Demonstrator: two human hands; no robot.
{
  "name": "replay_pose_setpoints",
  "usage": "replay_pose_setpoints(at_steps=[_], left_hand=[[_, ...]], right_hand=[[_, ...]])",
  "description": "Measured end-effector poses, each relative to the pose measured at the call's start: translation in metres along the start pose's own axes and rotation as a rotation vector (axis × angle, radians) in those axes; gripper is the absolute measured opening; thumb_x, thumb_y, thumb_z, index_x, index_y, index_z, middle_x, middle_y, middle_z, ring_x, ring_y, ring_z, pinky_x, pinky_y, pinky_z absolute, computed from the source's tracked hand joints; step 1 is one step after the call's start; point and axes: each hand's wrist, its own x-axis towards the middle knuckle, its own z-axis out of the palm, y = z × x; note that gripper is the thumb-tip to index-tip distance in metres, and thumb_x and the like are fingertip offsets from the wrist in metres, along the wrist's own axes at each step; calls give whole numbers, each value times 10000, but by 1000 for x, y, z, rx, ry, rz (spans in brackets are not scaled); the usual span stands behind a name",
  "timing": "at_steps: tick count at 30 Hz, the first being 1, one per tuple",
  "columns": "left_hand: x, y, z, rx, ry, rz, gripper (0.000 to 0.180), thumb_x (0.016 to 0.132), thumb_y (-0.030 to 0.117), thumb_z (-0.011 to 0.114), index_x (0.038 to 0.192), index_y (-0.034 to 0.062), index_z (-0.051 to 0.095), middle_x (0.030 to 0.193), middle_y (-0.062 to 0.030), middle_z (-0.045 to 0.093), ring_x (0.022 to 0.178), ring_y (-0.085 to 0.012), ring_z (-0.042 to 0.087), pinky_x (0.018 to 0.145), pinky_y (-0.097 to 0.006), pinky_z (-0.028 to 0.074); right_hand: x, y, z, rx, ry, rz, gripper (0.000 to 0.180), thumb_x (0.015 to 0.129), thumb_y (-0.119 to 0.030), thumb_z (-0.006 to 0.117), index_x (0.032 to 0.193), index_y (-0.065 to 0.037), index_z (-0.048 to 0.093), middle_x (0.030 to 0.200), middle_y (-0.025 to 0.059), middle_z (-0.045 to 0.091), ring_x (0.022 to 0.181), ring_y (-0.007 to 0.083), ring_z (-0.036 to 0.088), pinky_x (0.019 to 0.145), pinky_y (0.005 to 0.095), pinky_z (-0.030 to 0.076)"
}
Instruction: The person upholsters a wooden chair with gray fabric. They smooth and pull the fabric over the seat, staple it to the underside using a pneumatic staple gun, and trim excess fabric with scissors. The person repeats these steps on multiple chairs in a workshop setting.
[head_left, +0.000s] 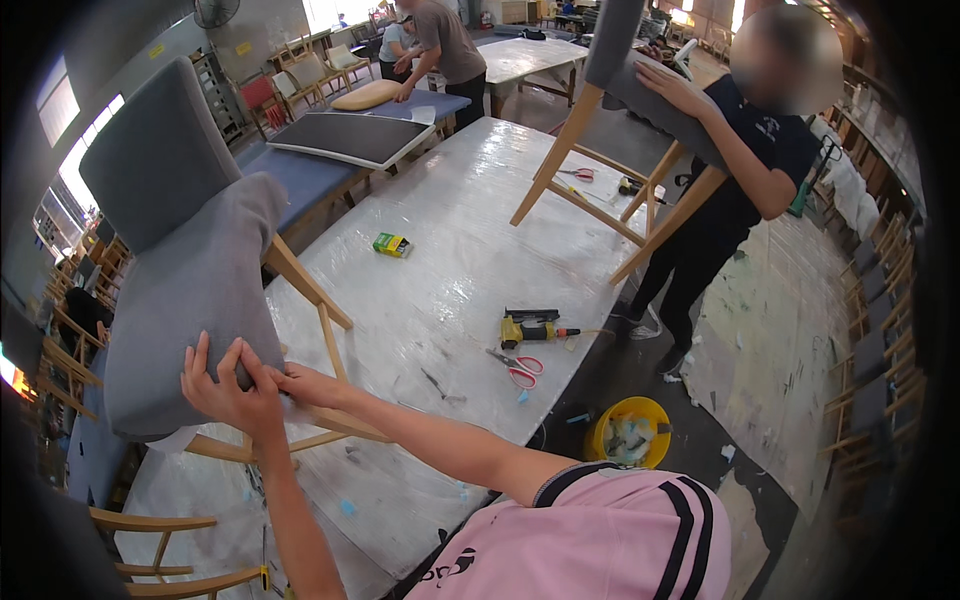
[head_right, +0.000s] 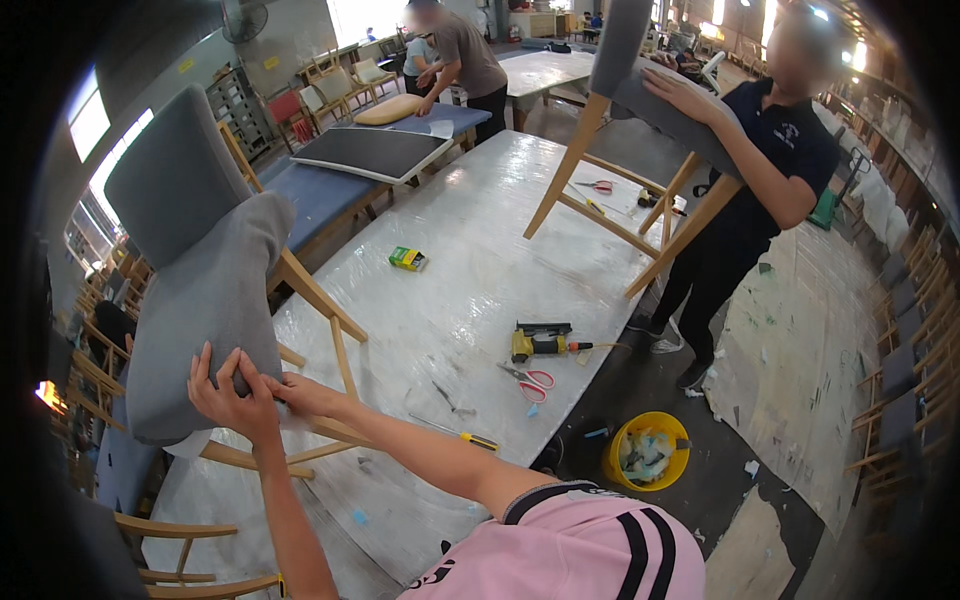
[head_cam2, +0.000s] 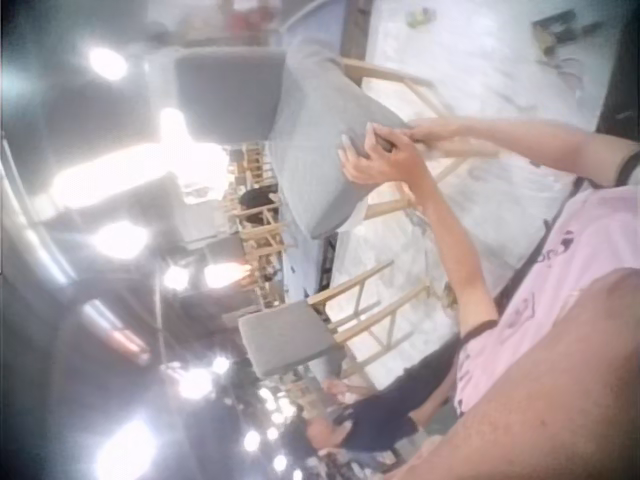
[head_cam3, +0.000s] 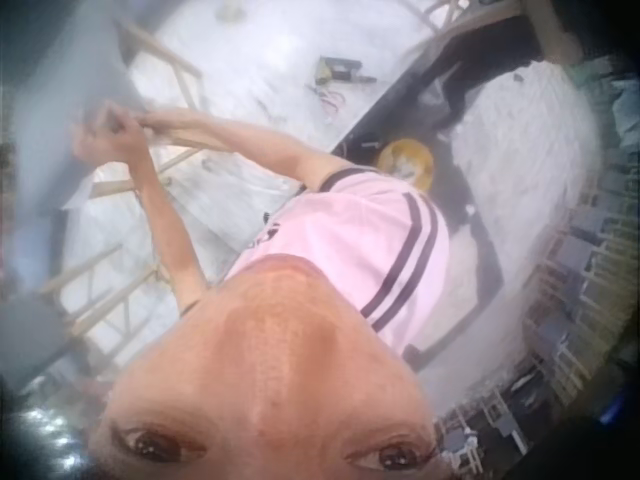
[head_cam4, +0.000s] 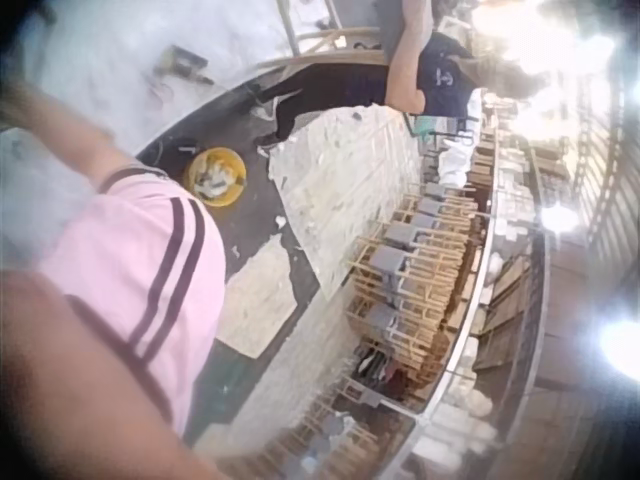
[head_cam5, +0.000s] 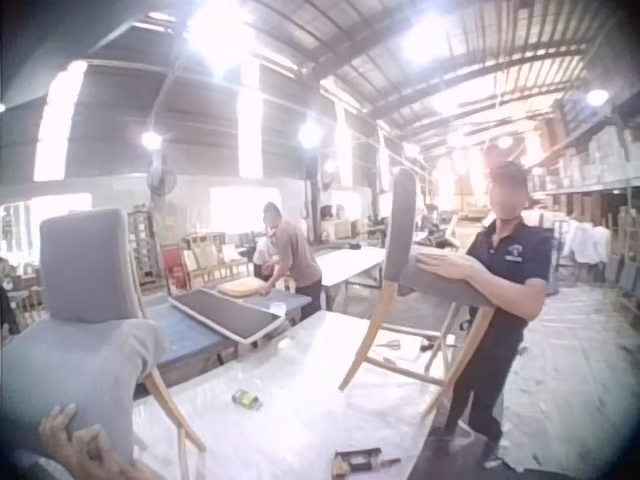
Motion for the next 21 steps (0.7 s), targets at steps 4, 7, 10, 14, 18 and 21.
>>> replay_pose_setpoints(at_steps=[4, 7, 10, 14, 18, 21], left_hand=[[13, 4, -20, 48, -185, 28, 145, 938, 212, 686, 1068, 168, 730, 1378, -124, 599, 1312, -391, 512, 1102, -533, 378], [34, 6, -43, 154, -464, 125, 332, 913, 233, 704, 1238, 166, 694, 1452, -194, 517, 1337, -424, 478, 1129, -518, 365], [58, 7, -34, 221, -714, 147, 559, 894, 265, 716, 1423, 163, 570, 1523, -253, 414, 1359, -441, 449, 1155, -499, 350], [74, 9, -8, 493, -937, 67, 806, 893, 314, 725, 1582, 150, 340, 1572, -283, 329, 1357, -469, 433, 1131, -527, 367], [78, 33, 30, 677, -1027, 13, 838, 905, 397, 709, 1612, 234, 291, 1614, -247, 294, 1341, -505, 432, 1061, -617, 389], [82, 44, 51, 836, -1076, -30, 844, 904, 428, 694, 1617, 308, 258, 1635, -207, 283, 1347, -522, 434, 1016, -690, 394]], right_hand=[[-9, -11, 5, -85, 65, 46, 772, 983, -691, 500, 1147, 49, 649, 878, 36, 631, 725, 83, 510, 609, 278, 433], [-19, -21, 14, -54, 135, 114, 751, 988, -677, 505, 1112, 48, 655, 873, 25, 625, 726, 78, 505, 610, 274, 433], [-19, -38, 13, 29, 95, 75, 745, 980, -683, 519, 1061, 45, 656, 858, 17, 611, 723, 76, 501, 594, 274, 427], [-20, -13, 14, -82, 138, 165, 702, 985, -665, 528, 1111, 21, 611, 864, 8, 598, 698, 80, 474, 589, 277, 428], [-17, 38, -6, -46, 228, 52, 563, 1021, -551, 546, 1129, -1, 597, 903, 15, 606, 676, 83, 483, 571, 275, 432], [-22, 24, -9, -14, 156, -20, 423, 1046, -397, 539, 1144, 8, 614, 1013, 47, 651, 799, 110, 573, 659, 287, 474]])
